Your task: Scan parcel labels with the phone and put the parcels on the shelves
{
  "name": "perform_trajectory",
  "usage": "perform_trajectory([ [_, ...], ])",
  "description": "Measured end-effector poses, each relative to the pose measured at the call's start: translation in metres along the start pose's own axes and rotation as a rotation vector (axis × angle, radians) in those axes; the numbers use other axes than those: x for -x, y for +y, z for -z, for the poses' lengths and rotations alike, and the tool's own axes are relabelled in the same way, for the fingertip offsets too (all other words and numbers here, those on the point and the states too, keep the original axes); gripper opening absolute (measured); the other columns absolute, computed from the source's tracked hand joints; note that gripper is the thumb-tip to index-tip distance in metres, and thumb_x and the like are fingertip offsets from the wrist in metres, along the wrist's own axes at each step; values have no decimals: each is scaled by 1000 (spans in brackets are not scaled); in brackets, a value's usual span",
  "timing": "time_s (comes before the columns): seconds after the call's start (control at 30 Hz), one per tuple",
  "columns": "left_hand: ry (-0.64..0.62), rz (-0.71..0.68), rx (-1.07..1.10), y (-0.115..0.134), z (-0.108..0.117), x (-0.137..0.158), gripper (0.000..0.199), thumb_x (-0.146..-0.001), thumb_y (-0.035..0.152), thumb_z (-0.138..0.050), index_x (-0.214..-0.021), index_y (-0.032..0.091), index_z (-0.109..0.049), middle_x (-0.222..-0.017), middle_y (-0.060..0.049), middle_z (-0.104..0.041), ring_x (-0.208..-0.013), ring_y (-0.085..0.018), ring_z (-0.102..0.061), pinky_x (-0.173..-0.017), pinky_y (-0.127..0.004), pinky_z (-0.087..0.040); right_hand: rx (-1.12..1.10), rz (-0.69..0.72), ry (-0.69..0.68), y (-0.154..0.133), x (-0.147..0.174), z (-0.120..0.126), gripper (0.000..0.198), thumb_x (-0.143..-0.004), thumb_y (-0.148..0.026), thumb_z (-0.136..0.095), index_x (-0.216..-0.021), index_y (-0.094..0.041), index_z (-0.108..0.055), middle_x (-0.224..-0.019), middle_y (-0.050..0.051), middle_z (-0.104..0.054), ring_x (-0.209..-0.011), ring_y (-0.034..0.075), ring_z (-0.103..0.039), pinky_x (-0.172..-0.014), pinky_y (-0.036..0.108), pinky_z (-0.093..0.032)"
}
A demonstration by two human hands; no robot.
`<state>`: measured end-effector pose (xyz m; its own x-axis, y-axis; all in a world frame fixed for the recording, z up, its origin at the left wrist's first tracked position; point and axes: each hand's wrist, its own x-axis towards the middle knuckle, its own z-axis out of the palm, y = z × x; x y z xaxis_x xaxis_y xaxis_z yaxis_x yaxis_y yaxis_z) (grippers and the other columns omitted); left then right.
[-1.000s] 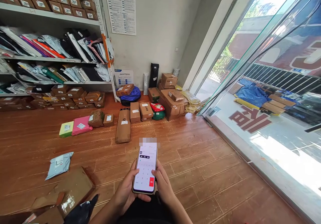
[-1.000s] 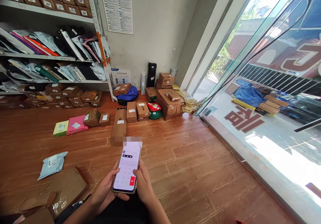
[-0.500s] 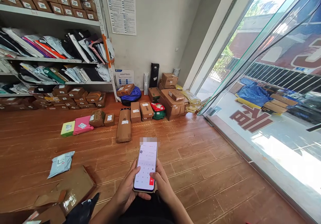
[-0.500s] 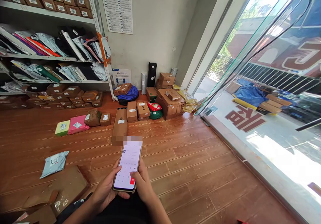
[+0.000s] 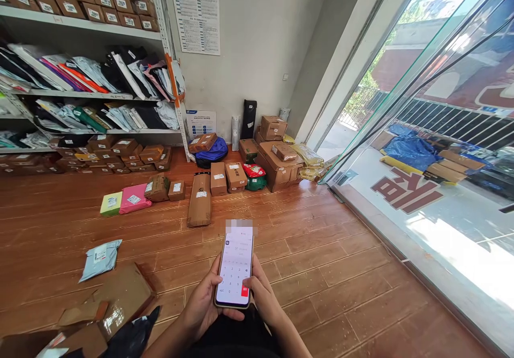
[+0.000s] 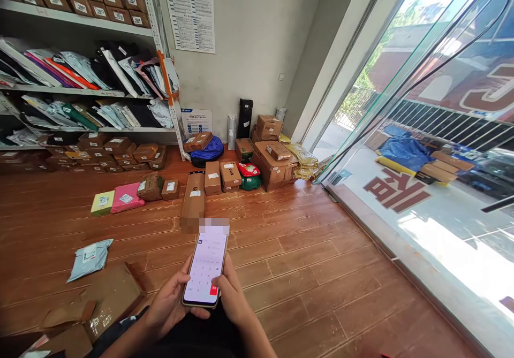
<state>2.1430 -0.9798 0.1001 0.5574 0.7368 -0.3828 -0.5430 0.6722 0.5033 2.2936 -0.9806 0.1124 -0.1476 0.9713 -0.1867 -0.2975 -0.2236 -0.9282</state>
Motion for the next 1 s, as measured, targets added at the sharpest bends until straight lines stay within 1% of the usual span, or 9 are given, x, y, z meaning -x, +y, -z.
perform_trajectory([
  [0.1, -19, 31, -11, 3, 0, -1, 107, -66, 26, -53, -147, 32, 16, -130, -12, -54, -88, -27, -63, -67, -40, -55, -31, -12, -5, -4, -1, 2, 48, -66, -22, -56, -113, -23, -62, -102, 2, -71, -96, 26, -61, -82, 37, -47],
  [0.27, -38, 43, -23, 7, -3, -2, 117, -54, 13, -51, -147, 31, 17, -128, -11, -55, -93, -27, -61, -72, -42, -54, -35, 30, 40, -3, -5, 4, 46, -69, -27, -57, -115, -22, -62, -104, 3, -71, -94, 25, -60, -83, 36, -47],
  [0.37, -28, 37, -44, 7, -3, -4, 112, -60, 11, -51, -147, 32, 16, -127, -11, -54, -97, -27, -60, -76, -42, -54, -50, 27, 62, -7, -7, -1, 43, -70, -28, -58, -112, -23, -64, -102, 2, -72, -93, 24, -61, -80, 35, -48],
  [0.5, 3, 45, -47, 6, 1, -13, 114, -62, 13, -53, -145, 35, 20, -128, -11, -54, -89, -24, -62, -71, -40, -53, -88, -35, 142, -14, -12, -9, 42, -69, -33, -63, -109, -23, -64, -100, 2, -74, -90, 23, -63, -77, 33, -49],
  [0.7, -118, 33, 23, 20, 12, -20, 112, -63, 17, -51, -145, 33, 22, -130, -10, -54, -94, -27, -61, -78, -44, -52, -22, -84, 218, -9, -35, -11, 42, -70, -53, -69, -94, -18, -67, -77, 1, -71, -70, 19, -59, -65, 28, -45],
  [0.8, -151, 18, 56, 31, 20, -21, 108, -66, 15, -49, -145, 34, 23, -133, -9, -53, -98, -27, -61, -81, -44, -51, 9, -98, 201, -2, -53, -10, 44, -72, -59, -67, -86, -17, -68, -70, 2, -69, -65, 18, -57, -62, 28, -43],
  [0.87, -125, 23, 74, 36, 28, -22, 107, -68, 16, -50, -145, 34, 23, -132, -8, -54, -100, -28, -60, -81, -43, -51, 27, -108, 180, 3, -65, -7, 41, -69, -54, -72, -83, -15, -69, -71, 3, -71, -65, 19, -58, -64, 30, -44],
  [0.93, -69, 33, 94, 38, 38, -25, 107, -69, 18, -51, -145, 33, 23, -129, -8, -56, -99, -27, -61, -80, -41, -51, 55, -109, 88, 9, -75, -4, 39, -63, -41, -80, -91, -16, -69, -81, 5, -74, -75, 22, -62, -70, 33, -47],
  [1.0, -22, 47, 110, 38, 49, -32, 108, -68, 19, -51, -145, 32, 23, -127, -7, -59, -92, -25, -63, -77, -39, -51, 50, -116, -61, 17, -81, 0, 51, -58, -30, -83, -104, -18, -66, -93, 6, -75, -86, 26, -65, -76, 36, -49],
])
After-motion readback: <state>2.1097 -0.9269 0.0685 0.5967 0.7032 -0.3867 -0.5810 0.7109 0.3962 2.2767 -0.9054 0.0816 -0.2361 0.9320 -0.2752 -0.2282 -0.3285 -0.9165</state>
